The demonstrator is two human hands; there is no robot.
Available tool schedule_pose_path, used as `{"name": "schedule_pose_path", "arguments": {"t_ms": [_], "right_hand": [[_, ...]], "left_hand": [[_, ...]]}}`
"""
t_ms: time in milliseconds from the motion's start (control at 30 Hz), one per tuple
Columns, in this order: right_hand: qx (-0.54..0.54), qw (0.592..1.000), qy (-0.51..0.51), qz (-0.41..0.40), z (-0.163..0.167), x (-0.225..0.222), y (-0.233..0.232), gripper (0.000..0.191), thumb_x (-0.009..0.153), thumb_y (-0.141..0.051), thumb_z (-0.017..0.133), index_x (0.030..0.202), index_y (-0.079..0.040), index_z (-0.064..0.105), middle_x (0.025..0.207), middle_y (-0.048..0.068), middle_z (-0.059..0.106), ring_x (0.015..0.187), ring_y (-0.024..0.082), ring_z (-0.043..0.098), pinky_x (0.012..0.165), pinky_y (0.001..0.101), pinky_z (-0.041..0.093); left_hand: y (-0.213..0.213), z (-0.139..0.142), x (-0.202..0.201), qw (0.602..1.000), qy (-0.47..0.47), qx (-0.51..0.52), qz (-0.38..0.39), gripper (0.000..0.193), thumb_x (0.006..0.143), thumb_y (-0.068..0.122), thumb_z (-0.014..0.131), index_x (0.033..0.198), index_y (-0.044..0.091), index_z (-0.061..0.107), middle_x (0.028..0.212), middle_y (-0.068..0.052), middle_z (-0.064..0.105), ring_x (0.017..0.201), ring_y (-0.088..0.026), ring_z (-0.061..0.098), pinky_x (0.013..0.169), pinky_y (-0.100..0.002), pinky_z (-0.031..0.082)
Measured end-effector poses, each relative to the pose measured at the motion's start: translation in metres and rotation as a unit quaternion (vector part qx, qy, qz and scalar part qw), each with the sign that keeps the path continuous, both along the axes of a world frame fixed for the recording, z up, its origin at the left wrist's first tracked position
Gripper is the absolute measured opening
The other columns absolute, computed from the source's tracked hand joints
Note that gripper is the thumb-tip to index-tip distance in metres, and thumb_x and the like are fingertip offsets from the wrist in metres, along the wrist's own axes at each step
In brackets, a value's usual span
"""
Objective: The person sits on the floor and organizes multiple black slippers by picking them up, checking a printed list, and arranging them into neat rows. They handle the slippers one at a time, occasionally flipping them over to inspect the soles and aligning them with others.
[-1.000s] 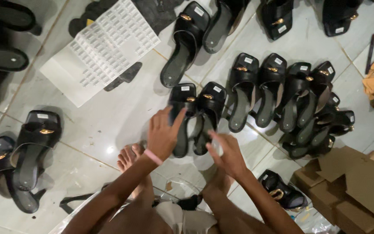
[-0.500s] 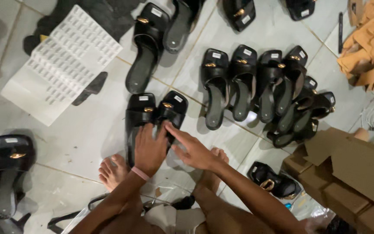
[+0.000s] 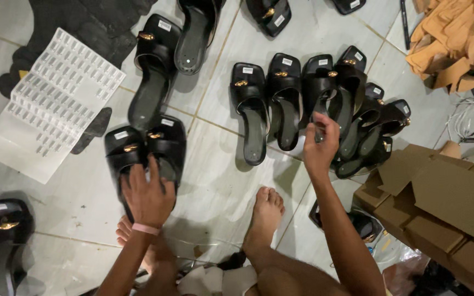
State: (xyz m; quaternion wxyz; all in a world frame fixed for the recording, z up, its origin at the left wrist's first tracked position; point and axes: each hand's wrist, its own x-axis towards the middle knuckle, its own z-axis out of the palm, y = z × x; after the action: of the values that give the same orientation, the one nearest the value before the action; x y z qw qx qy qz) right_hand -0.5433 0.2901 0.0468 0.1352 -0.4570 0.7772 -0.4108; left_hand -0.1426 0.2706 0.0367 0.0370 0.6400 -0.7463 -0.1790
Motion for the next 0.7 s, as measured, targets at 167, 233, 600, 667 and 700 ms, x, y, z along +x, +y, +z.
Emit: {"name": "schedule_pose_path", "arguments": {"t_ms": [167,233,600,667,700], "right_hand": [[0.049,0.993,0.103,0.010,0.003,-0.010,-0.001,0.035,0.096,-0.003,0.072,0.129,-0.007,0.063,0.130,0.014,0.061,0.125,0.031,0.059,0.109,0.0428,0.048],[0.078,0.986,0.141,0.048,0.004,-0.009,-0.006,0.039,0.095,-0.008,0.073,0.133,-0.006,0.062,0.133,0.017,0.059,0.126,0.037,0.054,0.110,0.0472,0.042],[0.087,0.970,0.155,0.165,0.009,0.055,-0.011,0.050,0.094,-0.023,0.072,0.141,-0.011,0.059,0.149,0.022,0.047,0.135,0.041,0.046,0.111,0.0516,0.036],[0.104,0.978,0.122,0.130,0.010,0.047,-0.007,0.049,0.094,-0.025,0.073,0.140,-0.012,0.059,0.148,0.021,0.047,0.131,0.039,0.047,0.107,0.0487,0.037],[0.103,0.978,0.142,0.110,0.011,0.037,-0.006,0.048,0.095,-0.023,0.073,0.140,-0.011,0.059,0.147,0.021,0.047,0.133,0.039,0.047,0.110,0.0500,0.036]], "left_hand": [[-0.004,-0.002,0.010,0.998,-0.020,-0.053,-0.013,0.063,0.088,0.023,0.058,0.147,0.000,0.056,0.145,-0.030,0.049,0.134,-0.042,0.049,0.114,-0.064,0.030],[-0.003,-0.001,0.010,0.999,-0.018,-0.042,-0.013,0.062,0.090,0.023,0.059,0.147,0.002,0.057,0.144,-0.030,0.048,0.132,-0.044,0.048,0.115,-0.064,0.032],[0.022,0.015,-0.015,0.977,0.166,-0.131,-0.027,0.033,0.091,0.012,0.077,0.123,0.010,0.067,0.124,-0.023,0.050,0.122,-0.044,0.049,0.108,-0.051,0.044],[0.012,0.025,-0.026,0.969,0.219,-0.091,-0.074,0.033,0.090,0.010,0.076,0.122,0.008,0.068,0.123,-0.022,0.054,0.119,-0.041,0.051,0.103,-0.047,0.046],[0.005,0.034,-0.031,0.963,0.239,-0.079,-0.095,0.033,0.089,0.010,0.075,0.121,0.007,0.068,0.124,-0.023,0.054,0.117,-0.041,0.052,0.101,-0.046,0.047]]}}
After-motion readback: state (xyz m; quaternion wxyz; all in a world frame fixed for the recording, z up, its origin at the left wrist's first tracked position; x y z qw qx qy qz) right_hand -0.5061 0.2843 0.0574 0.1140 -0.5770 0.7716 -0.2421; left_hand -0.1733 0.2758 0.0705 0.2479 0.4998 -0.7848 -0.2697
